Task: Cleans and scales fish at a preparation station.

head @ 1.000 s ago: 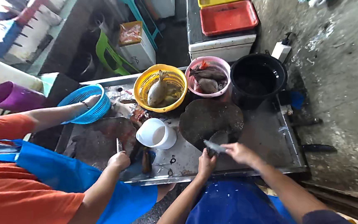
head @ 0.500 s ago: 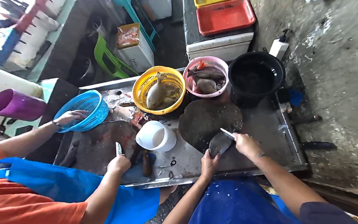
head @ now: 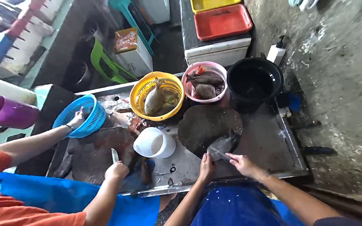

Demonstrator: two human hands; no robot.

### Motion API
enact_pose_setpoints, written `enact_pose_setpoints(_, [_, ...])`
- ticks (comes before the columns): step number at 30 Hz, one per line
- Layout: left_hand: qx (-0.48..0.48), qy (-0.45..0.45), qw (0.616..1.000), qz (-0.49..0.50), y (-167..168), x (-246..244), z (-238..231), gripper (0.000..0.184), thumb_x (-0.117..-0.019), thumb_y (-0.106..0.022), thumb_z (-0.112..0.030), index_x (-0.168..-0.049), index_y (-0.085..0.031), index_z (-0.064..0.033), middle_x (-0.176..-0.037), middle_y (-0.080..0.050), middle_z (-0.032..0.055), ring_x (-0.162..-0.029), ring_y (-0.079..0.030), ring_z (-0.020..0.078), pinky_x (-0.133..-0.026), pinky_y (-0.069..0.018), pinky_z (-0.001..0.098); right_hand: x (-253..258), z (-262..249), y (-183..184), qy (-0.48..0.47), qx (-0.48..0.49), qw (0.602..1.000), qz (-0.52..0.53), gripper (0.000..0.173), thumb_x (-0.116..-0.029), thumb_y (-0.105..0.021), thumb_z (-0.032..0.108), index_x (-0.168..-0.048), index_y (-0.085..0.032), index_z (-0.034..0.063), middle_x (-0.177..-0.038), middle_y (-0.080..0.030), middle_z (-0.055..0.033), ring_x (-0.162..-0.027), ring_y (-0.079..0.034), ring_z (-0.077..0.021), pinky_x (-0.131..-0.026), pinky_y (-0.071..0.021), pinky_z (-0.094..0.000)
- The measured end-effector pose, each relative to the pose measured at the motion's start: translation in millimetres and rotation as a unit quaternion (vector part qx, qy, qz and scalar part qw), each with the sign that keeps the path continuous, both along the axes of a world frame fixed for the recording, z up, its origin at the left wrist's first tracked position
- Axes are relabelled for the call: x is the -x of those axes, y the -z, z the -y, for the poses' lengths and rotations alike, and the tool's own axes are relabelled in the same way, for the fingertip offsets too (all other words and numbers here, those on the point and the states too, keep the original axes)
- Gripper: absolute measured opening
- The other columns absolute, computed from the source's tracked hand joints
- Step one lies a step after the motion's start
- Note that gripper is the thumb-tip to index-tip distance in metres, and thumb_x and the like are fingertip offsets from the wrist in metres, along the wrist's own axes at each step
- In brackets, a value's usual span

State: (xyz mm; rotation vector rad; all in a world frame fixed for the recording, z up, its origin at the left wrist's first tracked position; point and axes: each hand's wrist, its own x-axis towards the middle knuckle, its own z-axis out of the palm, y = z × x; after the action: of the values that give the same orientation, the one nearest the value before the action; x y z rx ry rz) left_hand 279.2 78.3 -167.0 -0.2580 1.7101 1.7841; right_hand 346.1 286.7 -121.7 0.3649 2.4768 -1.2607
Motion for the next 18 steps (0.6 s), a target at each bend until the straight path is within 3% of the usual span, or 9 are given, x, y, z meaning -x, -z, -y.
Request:
enact_pose_setpoints(2, [-0.009,-0.019,1.0,0.017,-1,0,5,0.043,-0.1144,-0.026,-0.037,-0.128,-0.052,-0.0065,-0.072,-0.058,0.0046,-0.049,-0.048,0.0119,-0.045,-0.0432,0.027,5,-10,-3,-0.002,0.012,1.0,0.006,0.042,-0.1081,-0.046,0.022,-0.148,-0.057,0.016,-0.129,-0.071,-0.0132,-0.114,-0.07,-0.0259,-0.104,-0.0534,-0.0485])
enact_pose_setpoints(5, [-0.015,-0.035,0.999,0.039,-1,9,0,0.038,-0.1133,-0.036,-0.036,-0.126,-0.054,-0.0053,-0.072,-0.058,0.0055,-0.048,-0.048,0.0118,-0.044,-0.0422,0.0262,-2,-6,8,0.038,-0.021,0.999,-0.001,0.045,-0.1086,-0.044,0.024,-0.153,-0.053,0.0196,-0.124,-0.072,-0.0125,-0.111,-0.071,-0.0253,-0.102,-0.0545,-0.048])
enact_pose_setpoints(6, [-0.013,-0.036,0.998,0.045,-1,14,1,0.038,-0.1127,-0.039,-0.036,-0.127,-0.054,-0.005,-0.072,-0.058,0.0058,-0.049,-0.048,0.0117,-0.044,-0.0419,0.0261,-4,-2,4,0.028,0.015,0.999,-0.002,0.043,-0.1083,-0.047,0.025,-0.15,-0.056,0.0182,-0.124,-0.072,-0.0115,-0.11,-0.071,-0.0229,-0.1,-0.0552,-0.0456])
enact_pose_setpoints(7, [-0.008,-0.031,0.998,0.048,-1,16,4,0.038,-0.1124,-0.04,-0.037,-0.127,-0.054,-0.0049,-0.072,-0.058,0.0056,-0.049,-0.048,0.0114,-0.044,-0.0415,0.0257,-4,-4,1,0.027,0.043,0.999,-0.011,0.04,-0.1072,-0.05,0.023,-0.145,-0.061,0.0151,-0.117,-0.072,-0.0122,-0.1,-0.069,-0.0219,-0.09,-0.0555,-0.0437])
enact_pose_setpoints(9, [-0.002,-0.023,0.999,0.046,0,15,7,0.037,-0.1114,-0.043,-0.036,-0.126,-0.056,-0.0045,-0.072,-0.059,0.0058,-0.049,-0.048,0.0115,-0.044,-0.0414,0.0258,-5,-19,2,0.033,0.03,0.999,0.0,0.042,-0.1081,-0.047,0.023,-0.148,-0.058,0.0169,-0.127,-0.072,-0.0122,-0.112,-0.071,-0.0243,-0.102,-0.0552,-0.0474])
enact_pose_setpoints(11, [-0.009,-0.033,0.998,0.043,-2,18,1,0.035,-0.1112,-0.044,-0.035,-0.123,-0.057,-0.0041,-0.072,-0.058,0.0053,-0.049,-0.047,0.0114,-0.044,-0.0416,0.0259,-14,-10,10,0.05,-0.002,0.999,-0.019,0.044,-0.1082,-0.045,0.025,-0.151,-0.055,0.0177,-0.125,-0.073,-0.0109,-0.111,-0.072,-0.023,-0.102,-0.0554,-0.0466])
enact_pose_setpoints(13, [0.0,-0.028,0.999,0.036,-2,23,3,0.034,-0.111,-0.045,-0.034,-0.121,-0.057,-0.0035,-0.072,-0.057,0.0049,-0.05,-0.048,0.0116,-0.045,-0.0423,0.0266,-19,-4,7,0.041,0.056,0.997,-0.027,0.042,-0.1068,-0.049,0.021,-0.147,-0.059,0.0143,-0.127,-0.071,-0.0094,-0.104,-0.07,-0.0185,-0.097,-0.055,-0.0404])
enact_pose_setpoints(16, [0.005,-0.02,0.999,0.039,-3,19,9,0.034,-0.111,-0.045,-0.033,-0.123,-0.056,-0.0042,-0.071,-0.057,0.0051,-0.048,-0.047,0.0114,-0.044,-0.0411,0.026,-17,-16,11,0.065,0.01,0.998,-0.014,0.043,-0.1081,-0.047,0.021,-0.15,-0.056,0.0169,-0.125,-0.073,-0.0127,-0.109,-0.072,-0.0255,-0.101,-0.0551,-0.0482])
enact_pose_setpoints(18, [-0.004,-0.029,0.999,0.045,-4,19,4,0.033,-0.1115,-0.043,-0.034,-0.123,-0.055,-0.0053,-0.07,-0.056,0.0042,-0.047,-0.045,0.0106,-0.042,-0.0388,0.0251,-22,-4,11,0.036,0.015,0.999,-0.026,0.043,-0.1081,-0.047,0.024,-0.15,-0.056,0.0177,-0.127,-0.072,-0.0092,-0.109,-0.072,-0.0211,-0.102,-0.0553,-0.0448])
